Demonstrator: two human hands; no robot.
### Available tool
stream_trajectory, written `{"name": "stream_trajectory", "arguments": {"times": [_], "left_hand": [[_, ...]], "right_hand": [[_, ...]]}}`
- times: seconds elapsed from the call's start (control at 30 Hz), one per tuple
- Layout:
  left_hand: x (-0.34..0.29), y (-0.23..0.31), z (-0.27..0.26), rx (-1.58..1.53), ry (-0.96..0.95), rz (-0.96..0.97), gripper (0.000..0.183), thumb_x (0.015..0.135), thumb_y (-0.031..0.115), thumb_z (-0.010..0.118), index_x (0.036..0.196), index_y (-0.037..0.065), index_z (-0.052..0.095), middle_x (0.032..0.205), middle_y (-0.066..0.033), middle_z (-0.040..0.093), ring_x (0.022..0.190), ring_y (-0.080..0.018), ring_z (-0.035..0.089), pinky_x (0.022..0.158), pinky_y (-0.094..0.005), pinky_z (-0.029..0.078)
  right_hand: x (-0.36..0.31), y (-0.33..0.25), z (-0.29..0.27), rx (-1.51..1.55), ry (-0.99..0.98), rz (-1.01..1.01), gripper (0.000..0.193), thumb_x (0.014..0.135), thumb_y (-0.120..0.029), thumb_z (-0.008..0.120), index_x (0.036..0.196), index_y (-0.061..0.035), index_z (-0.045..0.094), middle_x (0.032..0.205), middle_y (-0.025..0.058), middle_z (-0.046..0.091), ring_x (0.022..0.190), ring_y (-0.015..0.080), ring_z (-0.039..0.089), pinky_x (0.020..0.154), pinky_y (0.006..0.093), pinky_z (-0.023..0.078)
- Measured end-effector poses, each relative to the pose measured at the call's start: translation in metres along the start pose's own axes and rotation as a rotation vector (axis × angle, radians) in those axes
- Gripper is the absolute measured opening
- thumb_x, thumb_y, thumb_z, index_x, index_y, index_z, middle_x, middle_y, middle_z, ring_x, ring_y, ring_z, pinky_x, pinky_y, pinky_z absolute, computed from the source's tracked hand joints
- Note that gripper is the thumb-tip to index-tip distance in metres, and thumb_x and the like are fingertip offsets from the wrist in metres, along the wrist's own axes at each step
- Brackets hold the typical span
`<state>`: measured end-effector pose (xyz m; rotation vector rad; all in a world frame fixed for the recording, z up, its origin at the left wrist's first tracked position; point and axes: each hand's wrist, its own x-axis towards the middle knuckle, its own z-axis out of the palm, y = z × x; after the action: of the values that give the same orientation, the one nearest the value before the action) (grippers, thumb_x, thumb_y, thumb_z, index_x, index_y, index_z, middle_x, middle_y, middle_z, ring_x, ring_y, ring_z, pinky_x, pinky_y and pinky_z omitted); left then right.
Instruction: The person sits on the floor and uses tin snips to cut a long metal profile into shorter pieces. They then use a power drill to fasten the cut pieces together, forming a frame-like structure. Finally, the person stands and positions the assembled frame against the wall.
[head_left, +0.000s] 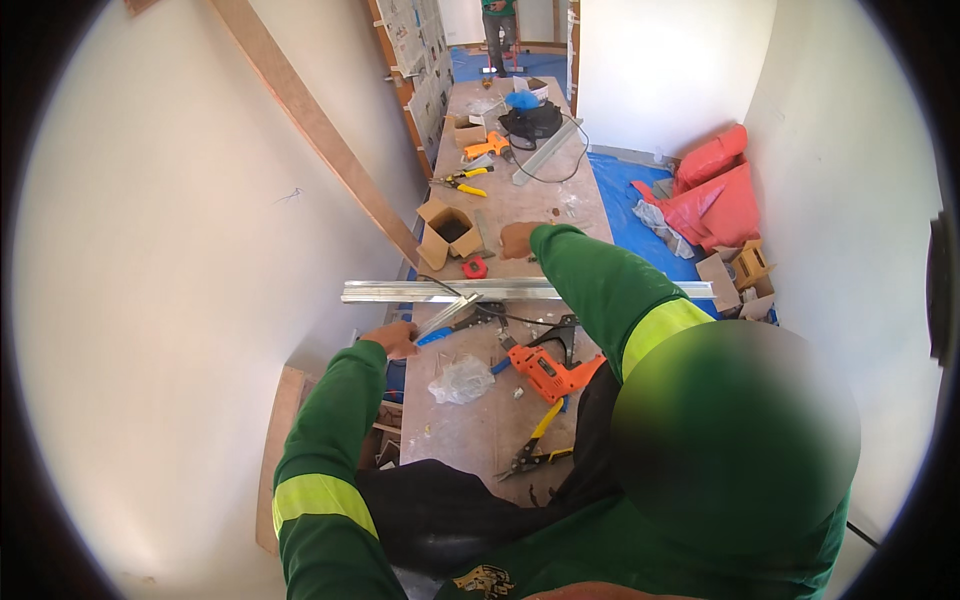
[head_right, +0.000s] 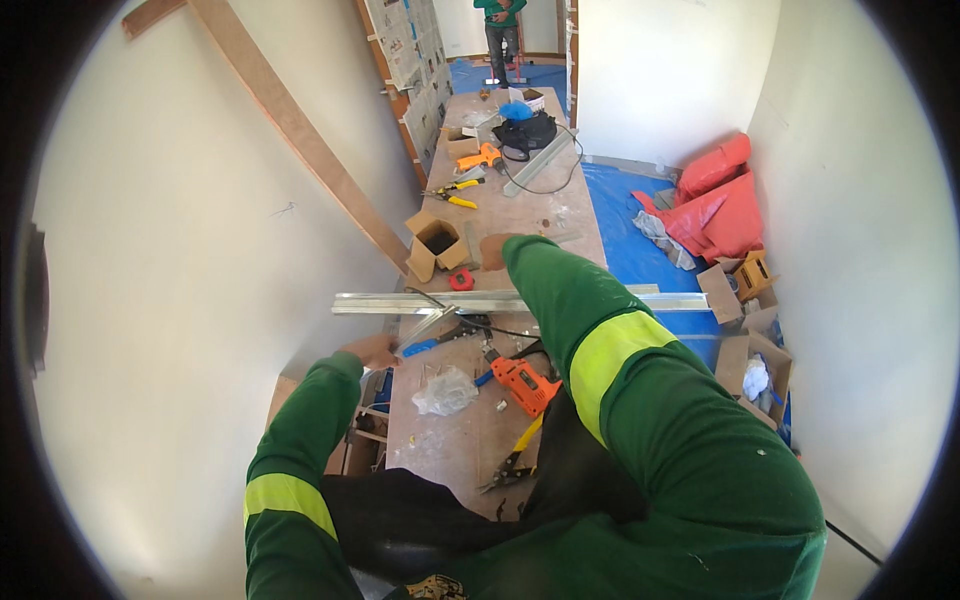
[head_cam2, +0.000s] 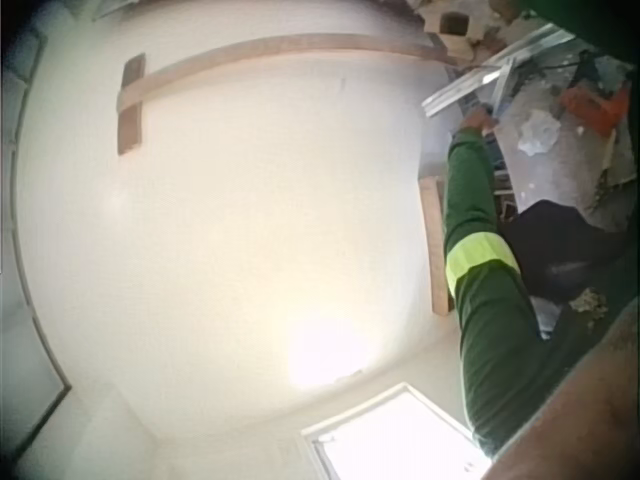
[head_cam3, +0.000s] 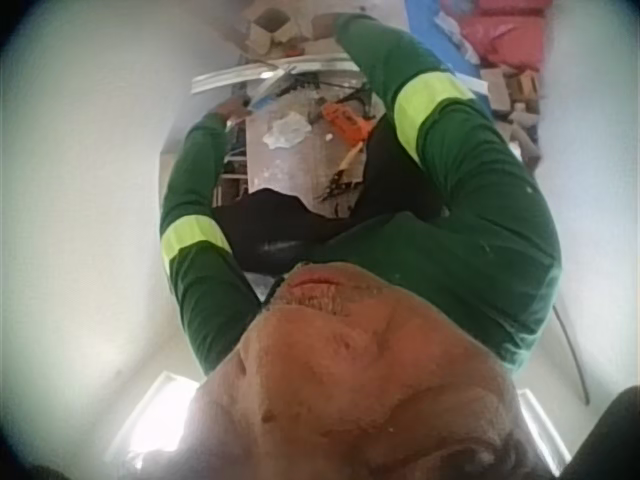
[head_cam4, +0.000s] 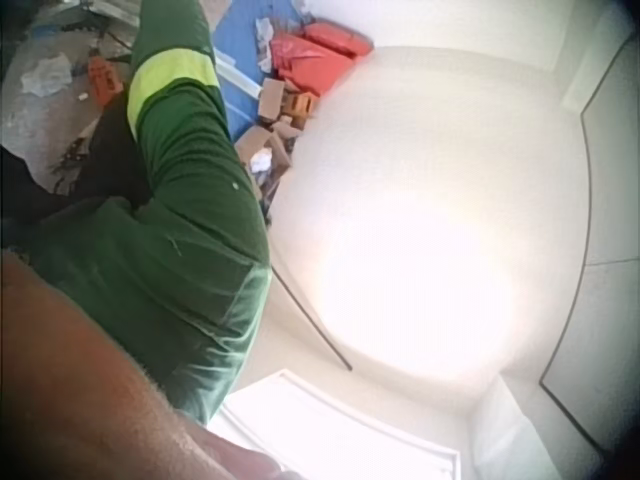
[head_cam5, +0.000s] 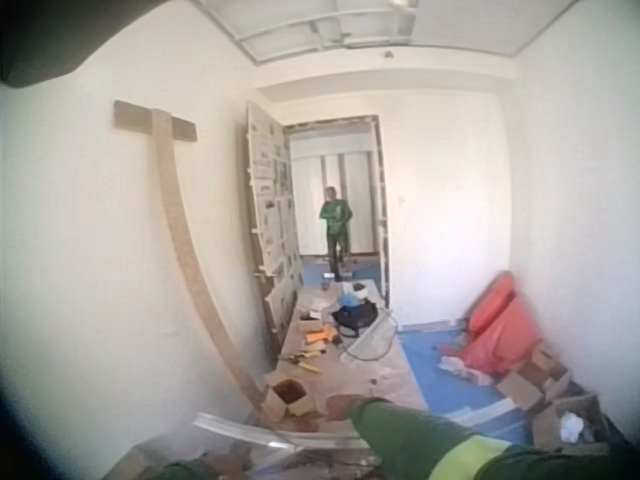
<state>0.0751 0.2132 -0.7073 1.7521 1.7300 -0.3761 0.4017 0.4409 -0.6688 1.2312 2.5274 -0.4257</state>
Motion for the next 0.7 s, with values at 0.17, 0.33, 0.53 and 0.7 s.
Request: {"name": "stream_trajectory", "arguments": {"times": [0.17, 0.33, 0.53, 0.7], "left_hand": [[0.005, -0.003, 0.001, -0.019, -0.026, -0.022, 0.051, 0.097, 0.035, 0.077, 0.141, 0.009, 0.07, 0.129, -0.0179, 0.078, 0.123, -0.0379, 0.074, 0.104, -0.049, 0.057], [0.008, -0.004, 0.004, -0.025, 0.019, 0.026, 0.046, 0.097, 0.034, 0.079, 0.133, 0.005, 0.071, 0.118, -0.0167, 0.079, 0.112, -0.0351, 0.075, 0.099, -0.0481, 0.056], [0.012, -0.004, 0.006, 0.025, 0.002, 0.024, 0.053, 0.097, 0.035, 0.078, 0.142, 0.008, 0.07, 0.126, -0.0205, 0.079, 0.121, -0.0394, 0.076, 0.102, -0.0502, 0.058], [0.018, -0.003, 0.008, 0.023, -0.009, 0.02, 0.053, 0.097, 0.035, 0.078, 0.142, 0.008, 0.07, 0.124, -0.0206, 0.079, 0.119, -0.0399, 0.076, 0.101, -0.0508, 0.058]], "right_hand": [[0.0, 0.001, 0.001, 0.025, -0.037, 0.065, 0.06, 0.096, -0.045, 0.079, 0.137, -0.0013, 0.076, 0.142, 0.023, 0.075, 0.133, 0.041, 0.07, 0.11, 0.0543, 0.056], [0.008, 0.006, 0.011, 0.022, 0.033, -0.018, 0.06, 0.094, -0.048, 0.078, 0.129, 0.0005, 0.079, 0.129, 0.0257, 0.079, 0.123, 0.0427, 0.075, 0.105, 0.054, 0.058], [0.02, 0.008, 0.022, 0.041, -0.006, -0.01, 0.056, 0.095, -0.049, 0.078, 0.12, 0.0008, 0.081, 0.118, 0.0245, 0.081, 0.114, 0.0423, 0.077, 0.1, 0.0543, 0.059], [0.024, 0.008, 0.025, 0.038, -0.007, -0.045, 0.055, 0.095, -0.05, 0.078, 0.116, 0.0008, 0.082, 0.113, 0.0239, 0.082, 0.108, 0.0413, 0.078, 0.097, 0.0543, 0.059]]}}
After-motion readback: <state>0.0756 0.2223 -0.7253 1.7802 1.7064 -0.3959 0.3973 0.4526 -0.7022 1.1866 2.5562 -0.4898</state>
